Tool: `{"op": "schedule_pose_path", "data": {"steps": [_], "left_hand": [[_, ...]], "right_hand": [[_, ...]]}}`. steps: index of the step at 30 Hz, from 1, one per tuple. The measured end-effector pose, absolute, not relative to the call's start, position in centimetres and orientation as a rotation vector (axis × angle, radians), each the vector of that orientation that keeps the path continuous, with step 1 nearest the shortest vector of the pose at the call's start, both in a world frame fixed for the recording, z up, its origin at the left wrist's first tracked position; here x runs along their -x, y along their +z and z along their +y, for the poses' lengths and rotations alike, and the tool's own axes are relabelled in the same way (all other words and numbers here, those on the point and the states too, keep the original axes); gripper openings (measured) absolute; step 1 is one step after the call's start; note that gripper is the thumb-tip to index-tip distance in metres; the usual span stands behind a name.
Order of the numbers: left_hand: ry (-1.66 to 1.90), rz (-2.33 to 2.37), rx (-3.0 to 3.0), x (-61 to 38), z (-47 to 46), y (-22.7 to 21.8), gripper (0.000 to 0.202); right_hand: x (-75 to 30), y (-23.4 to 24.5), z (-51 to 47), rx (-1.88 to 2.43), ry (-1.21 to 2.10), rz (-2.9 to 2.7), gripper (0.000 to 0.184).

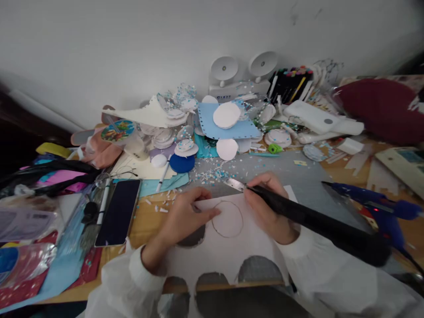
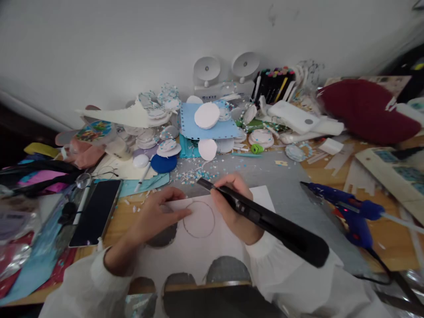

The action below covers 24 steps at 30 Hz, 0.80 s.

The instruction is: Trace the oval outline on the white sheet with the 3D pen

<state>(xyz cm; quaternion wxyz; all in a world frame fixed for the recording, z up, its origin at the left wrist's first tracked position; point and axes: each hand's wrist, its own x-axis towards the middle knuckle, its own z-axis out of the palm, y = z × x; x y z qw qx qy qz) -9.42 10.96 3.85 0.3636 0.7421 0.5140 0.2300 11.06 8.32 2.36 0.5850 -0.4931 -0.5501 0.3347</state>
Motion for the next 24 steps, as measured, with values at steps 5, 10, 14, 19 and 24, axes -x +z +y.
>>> {"op": "schedule_pose_path", "data": {"steps": [5, 10, 14, 19, 24], "left_hand": [[0.67, 1.283, -1.817, 9.1, 10.7, 4.1, 0.017], [0.688, 1.277, -1.847, 9.2, 10.6, 3.9, 0.018], [0.718, 1.314, -1.932, 9.4, 10.4, 3.9, 0.017], [0.779, 1.323, -2.029, 9.5, 10.2, 3.7, 0.011], [0.848, 1.315, -2.087, 9.6, 10.3, 3.4, 0.011]], "right_hand": [[-10.9, 3.9, 7.4, 1.13, 0.622, -1.493, 0.014], [-10.9, 3.7, 7.4, 1.049, 0.575, -1.729, 0.025], [-10.9, 3.6, 7.6, 1.128, 0.613, -1.715, 0.021], [-10.8, 3.4, 7.9, 1.158, 0.607, -1.743, 0.018], [-10.7, 2.9, 8.0, 1.182, 0.671, -1.745, 0.016]]}}
